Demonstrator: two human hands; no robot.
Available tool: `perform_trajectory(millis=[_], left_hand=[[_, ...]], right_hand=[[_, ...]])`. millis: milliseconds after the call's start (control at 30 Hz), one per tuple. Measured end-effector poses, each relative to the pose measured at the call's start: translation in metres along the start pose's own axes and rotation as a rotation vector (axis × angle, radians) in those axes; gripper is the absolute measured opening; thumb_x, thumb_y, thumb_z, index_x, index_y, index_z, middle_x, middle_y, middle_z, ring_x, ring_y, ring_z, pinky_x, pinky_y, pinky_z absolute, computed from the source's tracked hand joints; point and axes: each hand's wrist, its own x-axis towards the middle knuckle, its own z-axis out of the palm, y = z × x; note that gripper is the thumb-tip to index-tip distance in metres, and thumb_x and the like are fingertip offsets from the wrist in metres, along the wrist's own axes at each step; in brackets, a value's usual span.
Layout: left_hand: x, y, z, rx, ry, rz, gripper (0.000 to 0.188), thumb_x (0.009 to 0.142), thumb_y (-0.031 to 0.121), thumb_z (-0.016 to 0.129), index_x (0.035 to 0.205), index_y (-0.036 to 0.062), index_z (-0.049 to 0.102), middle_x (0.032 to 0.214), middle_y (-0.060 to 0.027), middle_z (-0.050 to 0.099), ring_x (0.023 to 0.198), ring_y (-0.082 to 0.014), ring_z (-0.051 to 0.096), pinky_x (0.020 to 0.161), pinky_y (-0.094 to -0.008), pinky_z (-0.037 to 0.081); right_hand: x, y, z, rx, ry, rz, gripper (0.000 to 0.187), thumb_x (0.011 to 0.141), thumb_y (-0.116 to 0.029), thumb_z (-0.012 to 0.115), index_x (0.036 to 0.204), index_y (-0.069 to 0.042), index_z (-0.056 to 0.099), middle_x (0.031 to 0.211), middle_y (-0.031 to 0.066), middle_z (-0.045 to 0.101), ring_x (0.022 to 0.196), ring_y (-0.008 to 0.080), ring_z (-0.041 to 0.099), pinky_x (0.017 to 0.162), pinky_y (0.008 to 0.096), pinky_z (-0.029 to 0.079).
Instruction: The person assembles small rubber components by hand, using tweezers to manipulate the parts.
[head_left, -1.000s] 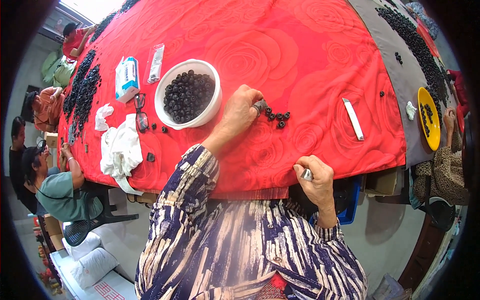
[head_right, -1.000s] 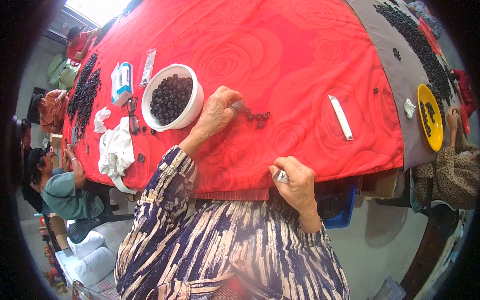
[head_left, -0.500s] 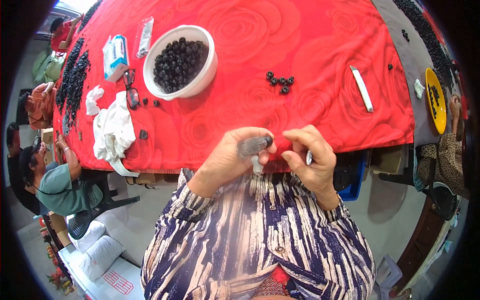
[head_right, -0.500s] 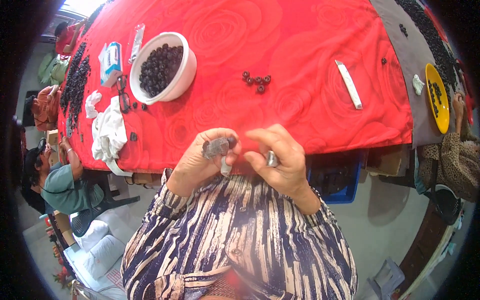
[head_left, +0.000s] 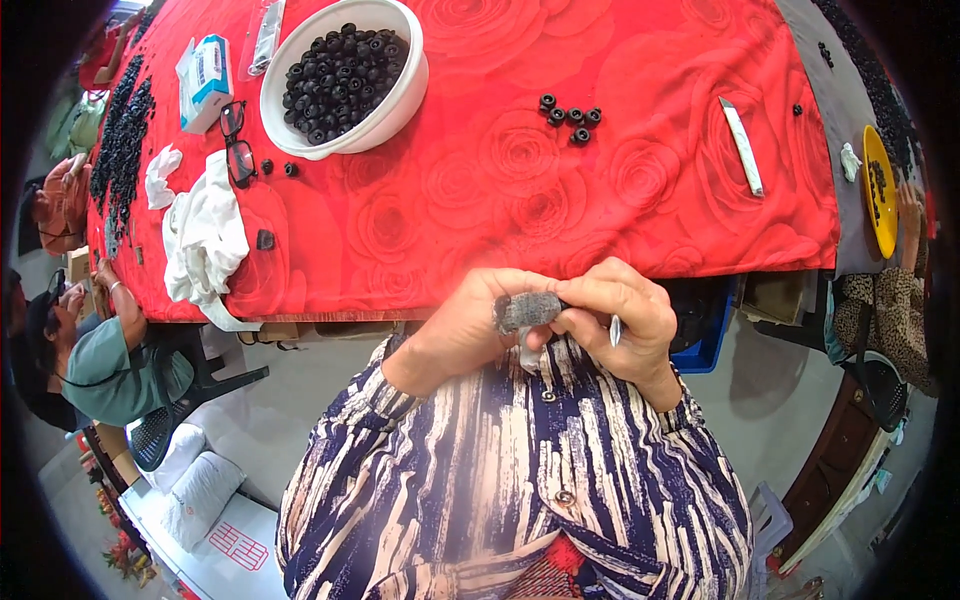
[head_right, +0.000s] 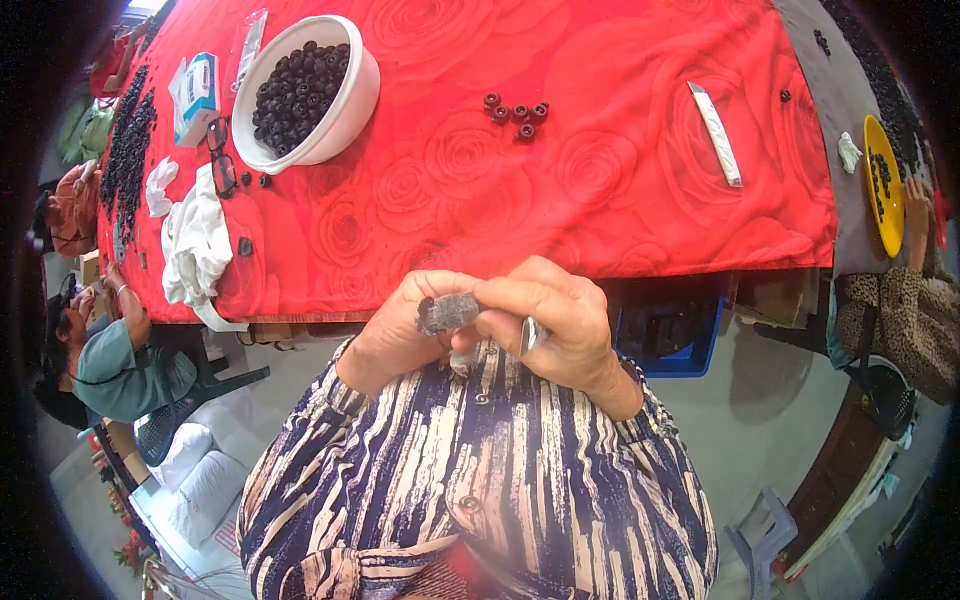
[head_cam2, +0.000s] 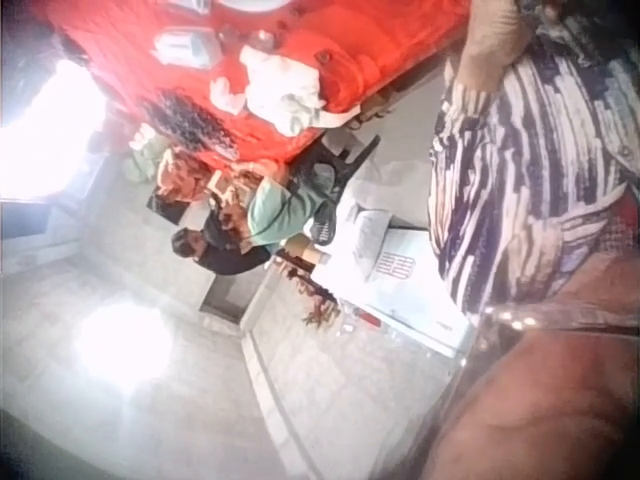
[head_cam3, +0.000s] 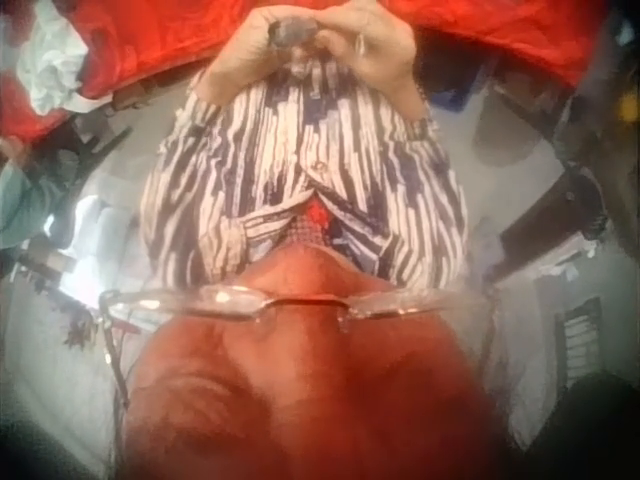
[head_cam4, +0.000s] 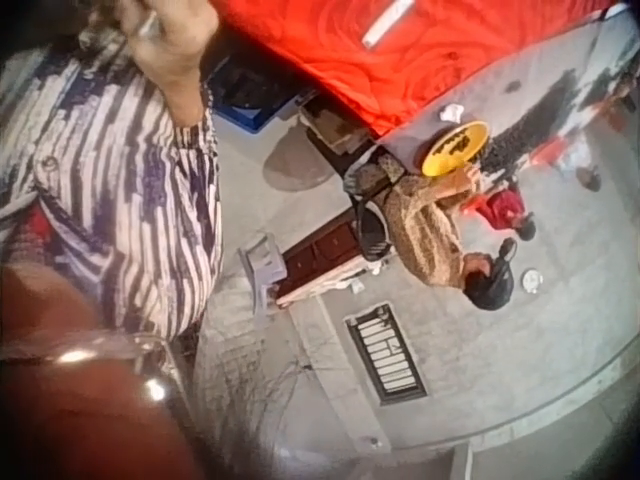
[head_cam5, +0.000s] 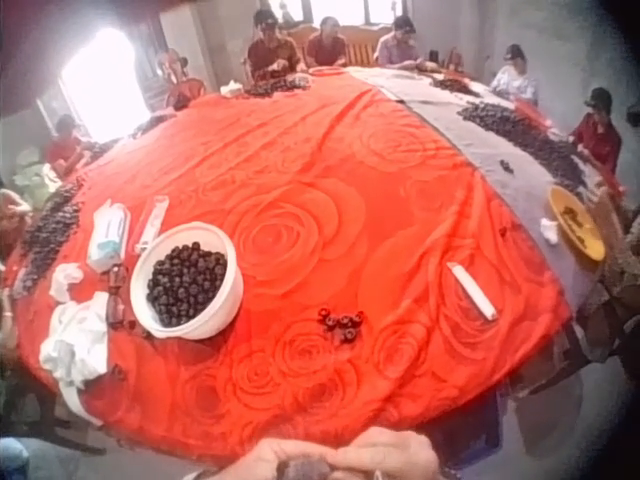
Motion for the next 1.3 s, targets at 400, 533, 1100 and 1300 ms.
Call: perform_trajectory(millis=[400, 533, 1100, 1300], left_hand=[[-0.015, -0.005, 0.008, 0.234, 0.101, 0.254, 0.019, 0.086, 0.009, 0.06, 0.101, -0.0019, 0.061, 0.089, -0.0039, 0.06, 0.073, -0.007, 0.055, 0.063, -0.0193, 0.046], [-0.014, -0.008, 0.009, 0.317, 0.083, 0.302, 0.02, 0.086, 0.012, 0.06, 0.1, -0.003, 0.06, 0.091, -0.007, 0.058, 0.073, -0.0088, 0.055, 0.062, -0.0199, 0.045], [-0.014, -0.014, 0.0, 0.159, 0.041, 0.196, 0.022, 0.089, 0.007, 0.054, 0.109, -0.0001, 0.059, 0.089, -0.0037, 0.062, 0.072, -0.0073, 0.059, 0.064, -0.0202, 0.048], [-0.014, -0.015, -0.002, 0.171, 0.069, 0.178, 0.022, 0.089, 0.007, 0.054, 0.109, 0.0, 0.059, 0.088, -0.0036, 0.063, 0.07, -0.0076, 0.059, 0.063, -0.0203, 0.048]], right_hand=[[-0.015, -0.022, -0.007, -0.073, -0.021, 0.285, 0.034, 0.07, -0.01, 0.071, 0.099, -0.002, 0.054, 0.071, 0.0055, 0.053, 0.056, 0.0132, 0.05, 0.051, 0.0261, 0.04], [-0.015, -0.026, -0.011, 0.267, -0.022, 0.45, 0.025, 0.084, -0.018, 0.055, 0.101, 0.0, 0.051, 0.08, 0.0099, 0.053, 0.069, 0.0159, 0.053, 0.063, 0.0279, 0.042], [-0.015, -0.013, -0.006, -0.044, -0.134, 0.312, 0.016, 0.083, -0.004, 0.057, 0.097, 0.003, 0.057, 0.074, 0.0128, 0.054, 0.062, 0.0232, 0.055, 0.057, 0.0305, 0.043], [-0.014, -0.012, -0.007, -0.032, -0.151, 0.325, 0.016, 0.081, -0.003, 0.057, 0.096, 0.003, 0.057, 0.073, 0.0128, 0.054, 0.062, 0.0236, 0.054, 0.056, 0.0314, 0.042]])
